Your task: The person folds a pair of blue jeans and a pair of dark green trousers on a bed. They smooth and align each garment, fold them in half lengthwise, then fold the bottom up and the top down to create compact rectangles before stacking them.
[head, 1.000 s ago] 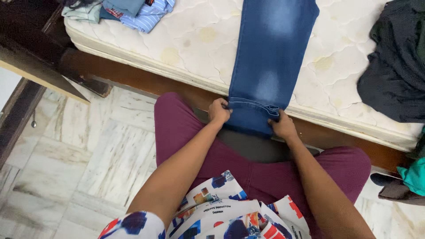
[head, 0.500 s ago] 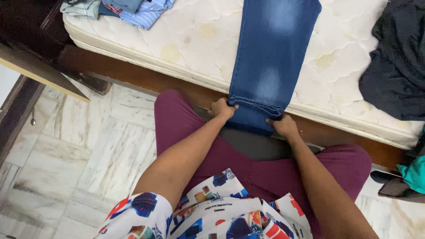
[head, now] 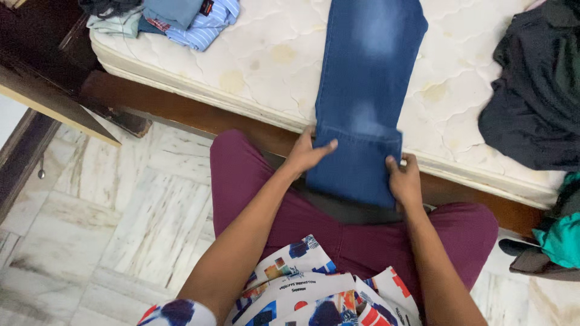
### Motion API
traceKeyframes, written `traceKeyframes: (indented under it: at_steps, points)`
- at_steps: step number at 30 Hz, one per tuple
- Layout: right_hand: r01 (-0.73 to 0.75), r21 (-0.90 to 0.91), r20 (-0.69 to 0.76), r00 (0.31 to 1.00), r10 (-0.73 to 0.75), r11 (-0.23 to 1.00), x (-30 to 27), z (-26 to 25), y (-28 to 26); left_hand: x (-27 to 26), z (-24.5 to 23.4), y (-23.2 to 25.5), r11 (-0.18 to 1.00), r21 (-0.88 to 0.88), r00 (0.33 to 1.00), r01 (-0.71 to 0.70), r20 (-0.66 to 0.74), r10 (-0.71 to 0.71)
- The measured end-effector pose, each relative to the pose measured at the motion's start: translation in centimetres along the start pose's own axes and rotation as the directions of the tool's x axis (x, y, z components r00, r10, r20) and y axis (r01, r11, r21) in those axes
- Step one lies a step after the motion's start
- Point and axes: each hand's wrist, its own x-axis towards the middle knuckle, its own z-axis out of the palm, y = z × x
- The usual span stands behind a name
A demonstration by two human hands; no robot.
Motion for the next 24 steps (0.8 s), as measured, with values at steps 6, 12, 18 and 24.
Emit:
traceKeyframes:
  at_steps: [6,12,18,24]
  points:
    - [0.028,-0.132,0.24,0.971,0.005,0.991,-0.3,-0.4,2.7,-2.3,-1.0,-2.8,0.914,0.344,0.973,0.214,0.009,-0.231]
    - [0.47,-0.145,0.459,0.811,-0.361,0.871,-1.1,-0.1,1.8,-1.6,-0.8,-2.2,0.765,0.566,0.933,0.306,-0.02,-0.358]
    - [0.199,0.064,0.441,0.873,-0.206,0.978,-3.4,-0.9,-0.6,-2.9,-1.3,0.0,0.986,0.152,0.997,-0.069,0.036,0.064]
    - [-0.274,0.543,0.348,0.934,0.084,0.794,-2.6,-3.3,-2.0,-2.7,-2.5,2.5,0.924,-0.373,0.954,0.088,0.298,0.03]
